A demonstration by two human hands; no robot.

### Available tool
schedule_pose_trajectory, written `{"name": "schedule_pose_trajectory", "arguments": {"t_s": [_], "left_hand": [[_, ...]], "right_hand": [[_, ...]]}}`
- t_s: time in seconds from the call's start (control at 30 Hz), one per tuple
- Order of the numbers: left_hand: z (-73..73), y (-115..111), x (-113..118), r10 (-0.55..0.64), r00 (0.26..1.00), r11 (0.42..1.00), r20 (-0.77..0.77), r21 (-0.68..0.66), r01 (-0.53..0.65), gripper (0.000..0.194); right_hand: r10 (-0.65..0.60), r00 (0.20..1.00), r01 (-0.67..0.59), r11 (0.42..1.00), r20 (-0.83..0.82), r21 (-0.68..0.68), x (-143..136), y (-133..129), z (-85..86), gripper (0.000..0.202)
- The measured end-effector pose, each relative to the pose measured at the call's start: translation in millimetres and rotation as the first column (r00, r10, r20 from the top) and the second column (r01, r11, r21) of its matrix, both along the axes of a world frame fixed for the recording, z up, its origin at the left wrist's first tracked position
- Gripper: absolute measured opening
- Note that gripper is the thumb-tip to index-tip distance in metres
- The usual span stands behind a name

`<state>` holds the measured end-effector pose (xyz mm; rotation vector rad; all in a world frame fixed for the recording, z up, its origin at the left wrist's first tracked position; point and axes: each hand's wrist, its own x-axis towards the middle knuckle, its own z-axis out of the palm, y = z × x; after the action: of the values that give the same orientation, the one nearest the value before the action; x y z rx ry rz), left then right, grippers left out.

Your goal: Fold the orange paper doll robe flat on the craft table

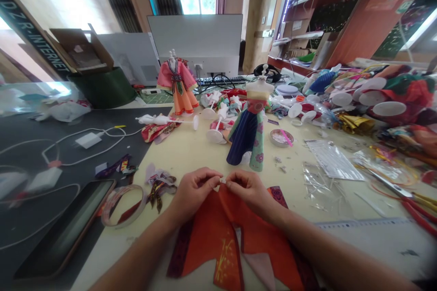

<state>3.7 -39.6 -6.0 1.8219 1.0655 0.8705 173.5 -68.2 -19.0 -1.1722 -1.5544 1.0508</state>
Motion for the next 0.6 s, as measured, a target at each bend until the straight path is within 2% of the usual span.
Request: {"name": "schedule_pose_trajectory", "arguments": {"t_s": [0.1, 0.17, 0.23, 0.3, 0.6], "left_hand": [[-1.8, -2, 1, 0.026, 0.999, 0.972, -0.031, 0.234, -0.018, 0.011], [-4.6, -4, 1, 0.027, 0.997, 0.897, -0.073, 0.443, 0.008, 0.009], [-7.5, -6, 1, 0.045, 0.991, 0.819, -0.127, 0.572, 0.036, 0.009], [-9.6, -6, 1, 0.069, 0.983, 0.789, -0.169, 0.612, 0.050, 0.010], [-10.3, -5, 2, 0.081, 0.979, 0.789, -0.188, 0.613, 0.052, 0.009]], "right_hand": [[-0.018, 1.000, 0.018, 1.000, 0.000, 0.020, 0, 0, -1.8, 0.016], [-0.030, 1.000, 0.030, 0.999, 0.007, 0.037, -1, 1, -3.1, 0.016], [-0.038, 0.999, 0.037, 0.998, 0.017, 0.054, -1, 0, -3.7, 0.016], [-0.040, 0.999, 0.038, 0.997, 0.029, 0.070, -1, 0, -3.8, 0.015], [-0.049, 0.994, 0.034, 0.987, 0.093, 0.157, -3, -2, -4.1, 0.014]]}}
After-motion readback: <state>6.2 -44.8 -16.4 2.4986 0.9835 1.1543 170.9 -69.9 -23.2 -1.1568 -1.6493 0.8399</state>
